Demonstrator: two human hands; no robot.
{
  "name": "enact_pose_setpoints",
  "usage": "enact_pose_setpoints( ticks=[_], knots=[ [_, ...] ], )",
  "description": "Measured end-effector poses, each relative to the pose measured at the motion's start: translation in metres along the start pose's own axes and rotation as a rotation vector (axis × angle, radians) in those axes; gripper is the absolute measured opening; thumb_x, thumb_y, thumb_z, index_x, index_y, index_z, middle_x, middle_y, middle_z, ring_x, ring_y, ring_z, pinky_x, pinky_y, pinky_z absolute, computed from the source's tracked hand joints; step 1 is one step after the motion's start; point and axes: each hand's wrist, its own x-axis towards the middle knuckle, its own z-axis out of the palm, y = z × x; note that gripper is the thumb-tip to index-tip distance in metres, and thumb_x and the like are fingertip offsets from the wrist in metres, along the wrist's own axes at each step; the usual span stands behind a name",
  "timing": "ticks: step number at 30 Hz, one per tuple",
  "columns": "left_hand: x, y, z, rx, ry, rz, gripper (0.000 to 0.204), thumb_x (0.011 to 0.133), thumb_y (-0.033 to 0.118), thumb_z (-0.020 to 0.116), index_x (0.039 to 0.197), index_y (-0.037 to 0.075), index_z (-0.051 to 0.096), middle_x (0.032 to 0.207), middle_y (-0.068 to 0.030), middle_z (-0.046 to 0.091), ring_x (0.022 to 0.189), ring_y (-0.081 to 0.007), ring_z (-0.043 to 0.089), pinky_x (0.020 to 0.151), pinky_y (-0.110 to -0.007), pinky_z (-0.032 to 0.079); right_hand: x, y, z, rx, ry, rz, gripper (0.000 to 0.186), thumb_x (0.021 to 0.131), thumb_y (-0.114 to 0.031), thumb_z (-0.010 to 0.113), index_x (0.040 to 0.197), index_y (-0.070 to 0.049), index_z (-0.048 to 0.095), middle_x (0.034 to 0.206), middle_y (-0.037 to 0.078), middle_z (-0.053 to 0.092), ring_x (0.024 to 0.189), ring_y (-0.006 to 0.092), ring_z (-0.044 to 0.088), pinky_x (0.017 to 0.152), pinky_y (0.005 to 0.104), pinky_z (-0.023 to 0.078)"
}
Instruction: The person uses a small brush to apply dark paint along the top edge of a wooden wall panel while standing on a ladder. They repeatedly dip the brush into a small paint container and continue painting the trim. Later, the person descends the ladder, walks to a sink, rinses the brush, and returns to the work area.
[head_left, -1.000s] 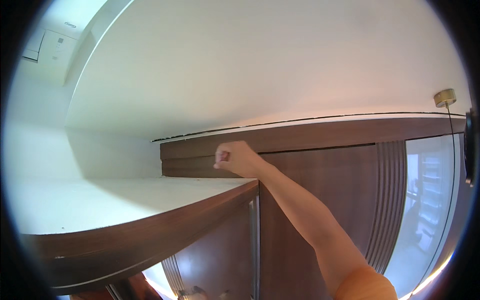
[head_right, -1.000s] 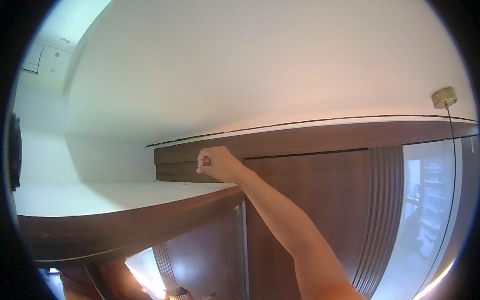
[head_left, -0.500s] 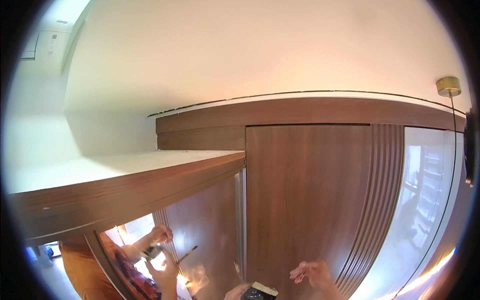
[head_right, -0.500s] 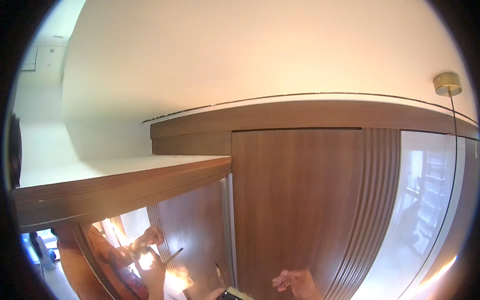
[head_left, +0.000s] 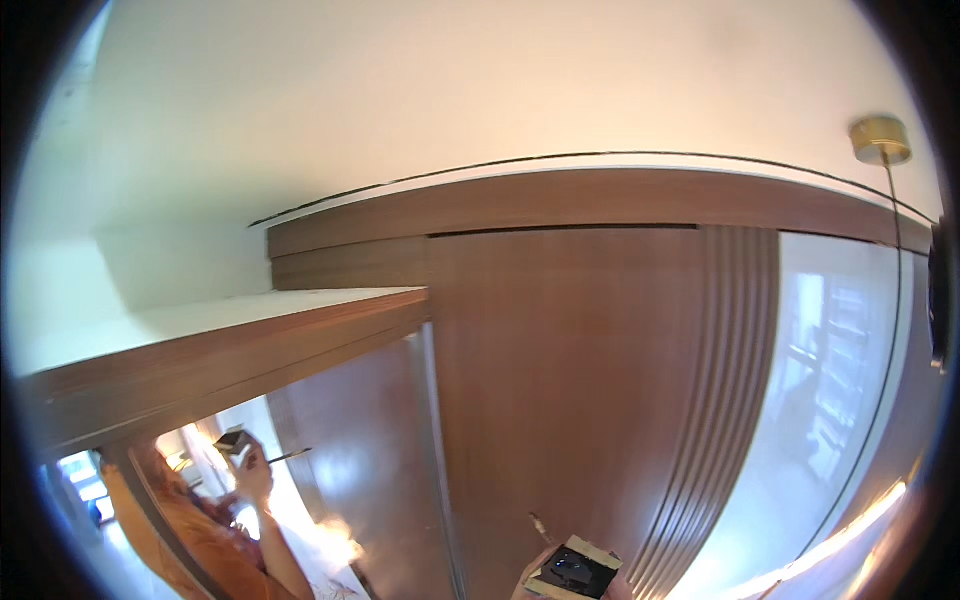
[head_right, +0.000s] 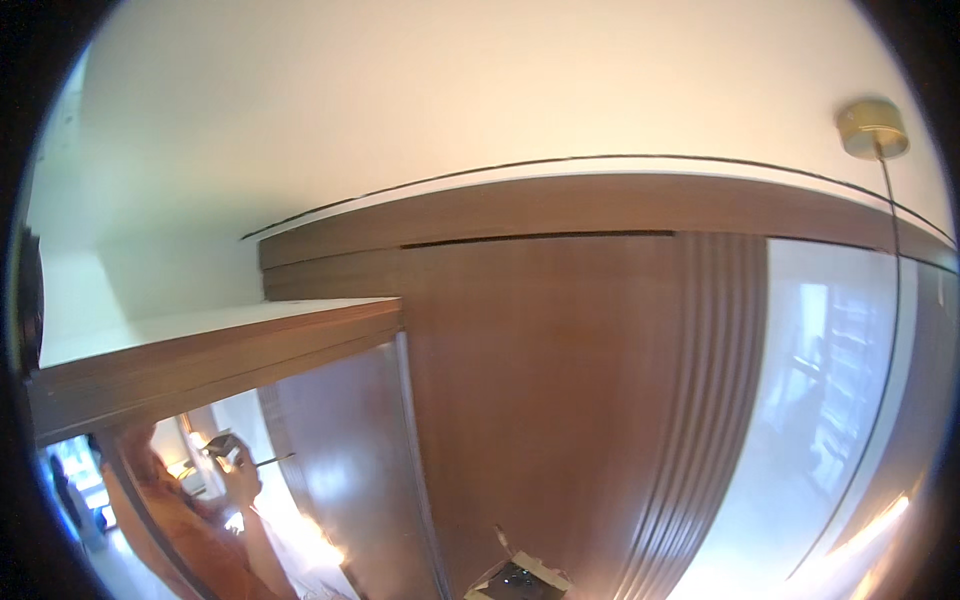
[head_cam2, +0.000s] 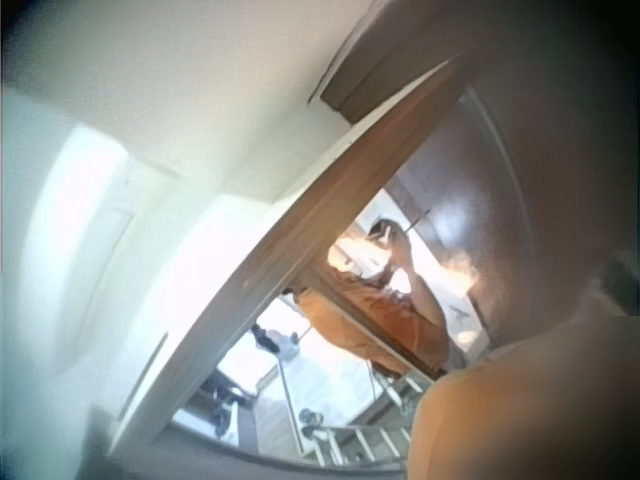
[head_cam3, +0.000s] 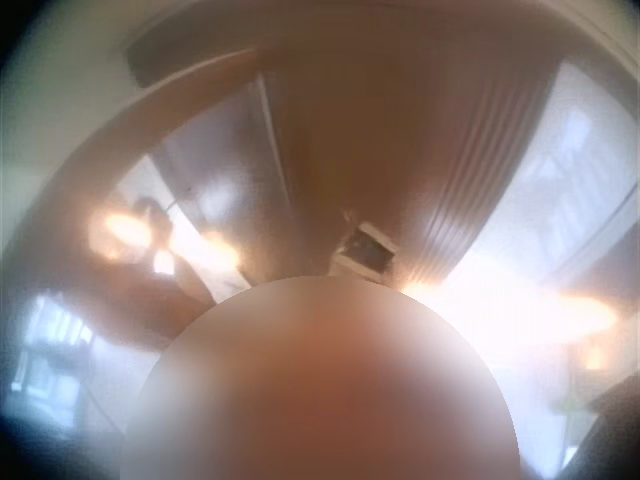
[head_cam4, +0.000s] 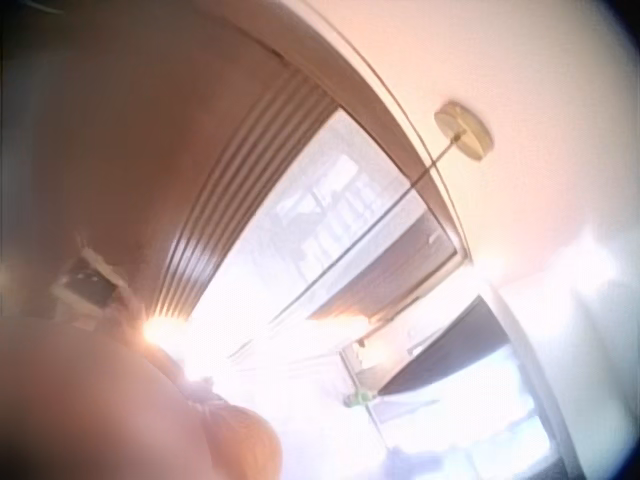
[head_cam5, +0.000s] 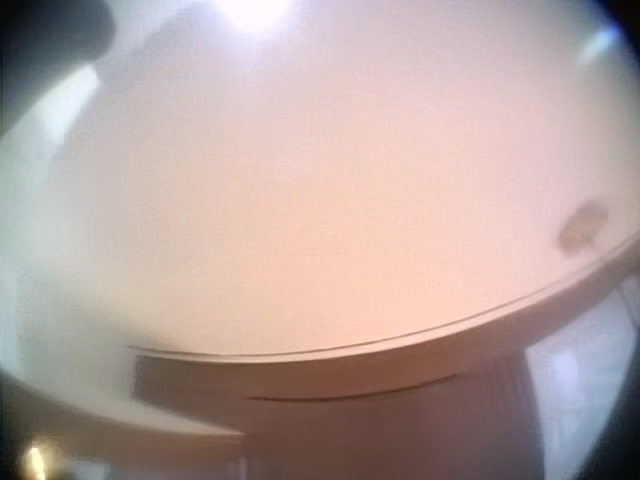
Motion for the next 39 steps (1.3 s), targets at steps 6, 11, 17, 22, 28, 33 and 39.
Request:
enact_pose_setpoints(
  ticks=[6,11,17,22,28,33,39],
  knots=[
    [-0.048,0.085,0.047,-0.104,0.161,0.143,0.063,0.091,0.034,0.071,0.144,0.007,0.050,0.115,-0.0056,0.062,0.110,-0.0196,0.058,0.102,-0.041,0.044,0.001,0.018,-0.009,0.346,0.265,-0.029,0.038,0.104,-0.030,0.059,0.116,0.004,0.069,0.093,0.019,0.071,0.078,0.0277,0.071,0.066,0.0415,0.061],
    [-0.173,0.197,0.131,-0.621,-0.184,0.058,0.058,0.093,0.028,0.070,0.143,0.006,0.051,0.120,-0.0083,0.061,0.114,-0.0224,0.059,0.100,-0.041,0.048,0.024,0.036,-0.043,0.585,0.429,-0.166,0.042,0.107,-0.028,0.053,0.118,0.011,0.067,0.098,0.023,0.072,0.083,0.0305,0.073,0.069,0.0434,0.062],
    [-0.281,0.262,0.192,-1.160,-0.822,-0.301,0.051,0.096,0.021,0.069,0.141,0.005,0.051,0.127,-0.0115,0.059,0.118,-0.0257,0.059,0.098,-0.041,0.051,0.044,0.008,-0.097,0.590,0.493,-0.201,0.017,0.094,-0.002,0.072,0.100,-0.002,0.056,0.086,0.011,0.063,0.074,0.0192,0.069,0.068,0.0346,0.062],
    [-0.275,0.281,0.201,-1.056,-0.903,-0.224,0.057,0.092,0.017,0.075,0.141,0.003,0.051,0.129,-0.0117,0.059,0.117,-0.0256,0.060,0.096,-0.040,0.054,0.058,-0.031,-0.116,0.673,0.409,-0.343,0.024,0.096,-0.007,0.071,0.096,-0.005,0.048,0.087,0.012,0.064,0.073,0.0192,0.069,0.064,0.0343,0.063],
    [-0.253,0.312,0.236,-1.326,-0.952,-0.217,0.079,0.072,-0.014,0.081,0.140,0.004,0.045,0.144,-0.0166,0.053,0.131,-0.0288,0.057,0.105,-0.046,0.054,0.067,-0.051,-0.137,0.481,0.332,-0.416,0.021,0.104,-0.015,0.059,0.117,0.001,0.057,0.089,0.015,0.068,0.073,0.0227,0.070,0.066,0.0383,0.062],
    [-0.259,0.328,0.250,-1.387,-0.981,-0.226,0.082,0.072,-0.013,0.082,0.143,0.006,0.044,0.146,-0.0144,0.052,0.136,-0.0280,0.053,0.108,-0.045,0.053,0.072,-0.064,-0.149,0.370,0.365,-0.522,0.025,0.109,-0.025,0.051,0.112,-0.001,0.056,0.087,0.016,0.067,0.071,0.0245,0.069,0.068,0.0377,0.059],
    [-0.269,0.321,0.258,-1.380,-0.965,-0.227,0.088,0.073,-0.012,0.083,0.149,0.006,0.042,0.152,-0.0162,0.047,0.140,-0.0291,0.049,0.112,-0.044,0.050,0.065,-0.075,-0.144,0.331,0.372,-0.491,0.034,0.111,-0.038,0.044,0.102,-0.006,0.048,0.082,0.017,0.064,0.065,0.0242,0.065,0.065,0.0376,0.057]
  ],
)
